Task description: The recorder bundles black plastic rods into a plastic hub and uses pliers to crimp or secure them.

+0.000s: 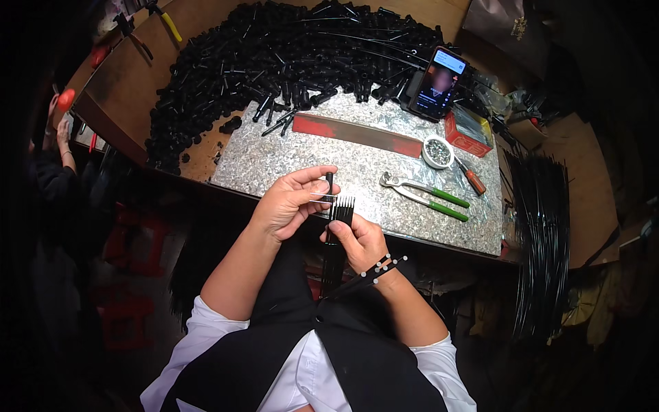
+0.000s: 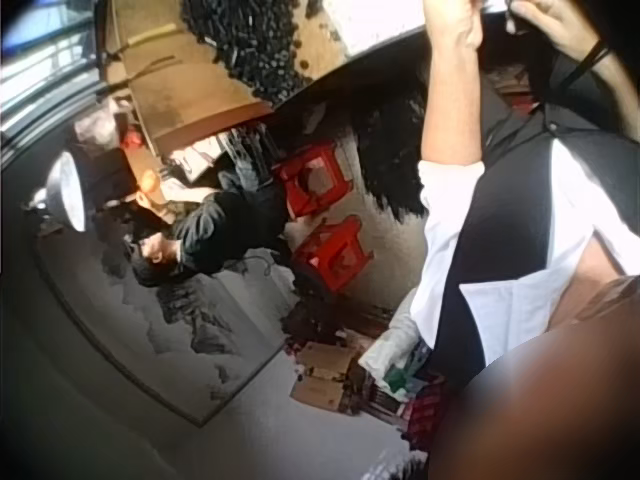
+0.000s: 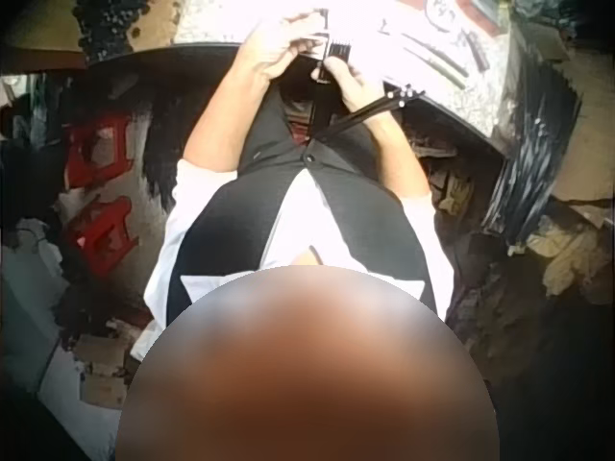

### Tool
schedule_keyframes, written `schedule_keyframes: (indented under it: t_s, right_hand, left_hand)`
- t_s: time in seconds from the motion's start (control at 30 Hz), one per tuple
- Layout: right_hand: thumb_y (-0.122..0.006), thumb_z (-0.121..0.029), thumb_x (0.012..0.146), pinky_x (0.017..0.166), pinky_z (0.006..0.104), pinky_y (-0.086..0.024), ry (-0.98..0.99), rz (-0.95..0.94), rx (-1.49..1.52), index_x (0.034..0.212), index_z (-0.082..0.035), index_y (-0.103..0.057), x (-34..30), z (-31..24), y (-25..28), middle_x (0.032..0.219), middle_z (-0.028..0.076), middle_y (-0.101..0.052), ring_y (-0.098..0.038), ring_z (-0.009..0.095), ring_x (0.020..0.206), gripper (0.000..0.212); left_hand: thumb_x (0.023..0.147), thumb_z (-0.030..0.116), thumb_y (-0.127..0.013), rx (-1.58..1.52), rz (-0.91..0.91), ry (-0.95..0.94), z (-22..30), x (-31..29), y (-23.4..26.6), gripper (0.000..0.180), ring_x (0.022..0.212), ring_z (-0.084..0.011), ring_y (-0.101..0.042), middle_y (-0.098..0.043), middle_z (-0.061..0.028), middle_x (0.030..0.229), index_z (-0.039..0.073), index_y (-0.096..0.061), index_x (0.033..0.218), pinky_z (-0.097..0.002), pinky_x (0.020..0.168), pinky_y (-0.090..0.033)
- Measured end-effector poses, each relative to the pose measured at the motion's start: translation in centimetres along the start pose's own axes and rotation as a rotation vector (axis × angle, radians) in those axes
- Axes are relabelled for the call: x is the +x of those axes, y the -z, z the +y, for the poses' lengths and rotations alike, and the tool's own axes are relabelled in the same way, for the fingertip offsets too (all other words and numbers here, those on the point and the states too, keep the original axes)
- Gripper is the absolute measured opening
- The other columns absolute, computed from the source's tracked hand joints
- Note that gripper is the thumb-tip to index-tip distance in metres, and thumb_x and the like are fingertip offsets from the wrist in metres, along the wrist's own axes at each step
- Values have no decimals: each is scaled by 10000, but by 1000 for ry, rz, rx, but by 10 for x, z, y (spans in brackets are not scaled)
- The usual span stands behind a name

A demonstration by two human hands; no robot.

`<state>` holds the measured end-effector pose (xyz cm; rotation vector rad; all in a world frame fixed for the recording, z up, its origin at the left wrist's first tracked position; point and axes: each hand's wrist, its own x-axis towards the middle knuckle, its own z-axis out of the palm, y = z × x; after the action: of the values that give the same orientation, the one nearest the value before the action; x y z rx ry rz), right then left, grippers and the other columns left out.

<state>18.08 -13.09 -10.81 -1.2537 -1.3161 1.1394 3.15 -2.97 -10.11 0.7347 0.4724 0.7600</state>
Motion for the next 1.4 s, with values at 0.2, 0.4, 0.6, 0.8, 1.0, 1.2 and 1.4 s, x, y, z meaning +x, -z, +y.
schedule_keyframes:
  t_s: [0.2,0.4,0.6,0.8,1.0,1.2,1.4]
  right_hand:
    - [-498,-161,962,698,239,-474,-19,-7,17,911,20,-613,-1,-4,0,809,56,-664,-593,96,746,221]
    - [-503,-160,959,699,239,-474,-11,6,-2,915,16,-616,0,-4,0,809,54,-665,-592,95,745,214]
    - [-511,-150,953,691,236,-473,-25,8,12,937,16,-616,1,-2,0,810,53,-665,-592,93,738,197]
    - [-518,-137,945,684,233,-473,-16,-10,-22,980,17,-612,1,1,2,800,51,-664,-593,92,740,183]
    - [-524,-126,940,679,236,-473,-26,-6,-43,965,21,-619,1,-1,1,799,53,-665,-595,93,736,177]
    - [-530,-114,936,676,236,-474,2,-13,-39,935,25,-618,0,-3,0,799,55,-665,-596,94,729,165]
    - [-531,-108,936,666,231,-472,-68,-19,-99,925,23,-617,-1,-2,2,800,49,-665,-591,86,721,157]
  left_hand:
    - [867,55,-622,-17,5,-2,-1,2,2,349,856,-122,-628,-655,-83,946,-21,-556,1202,-238,749,-525]
    - [874,38,-603,-39,14,10,1,1,-1,339,895,-144,-637,-655,-114,989,-22,-553,1204,-241,753,-537]
    - [877,18,-586,-22,-5,15,0,1,2,331,854,-146,-650,-658,-142,1006,-22,-553,1205,-237,737,-550]
    - [881,16,-580,14,-44,49,3,0,2,328,817,-141,-651,-658,-137,988,-17,-554,1206,-238,737,-551]
    - [881,16,-581,-17,-103,47,5,-1,3,325,842,-152,-652,-656,-129,993,-13,-556,1203,-260,758,-551]
    - [873,16,-592,-3,-197,-5,3,-2,8,280,897,-175,-650,-644,-131,1039,-17,-588,1150,-279,796,-543]
    - [858,-6,-596,39,-217,-79,-1,-7,14,253,985,-205,-625,-571,-171,1181,-57,-608,1106,-297,862,-519]
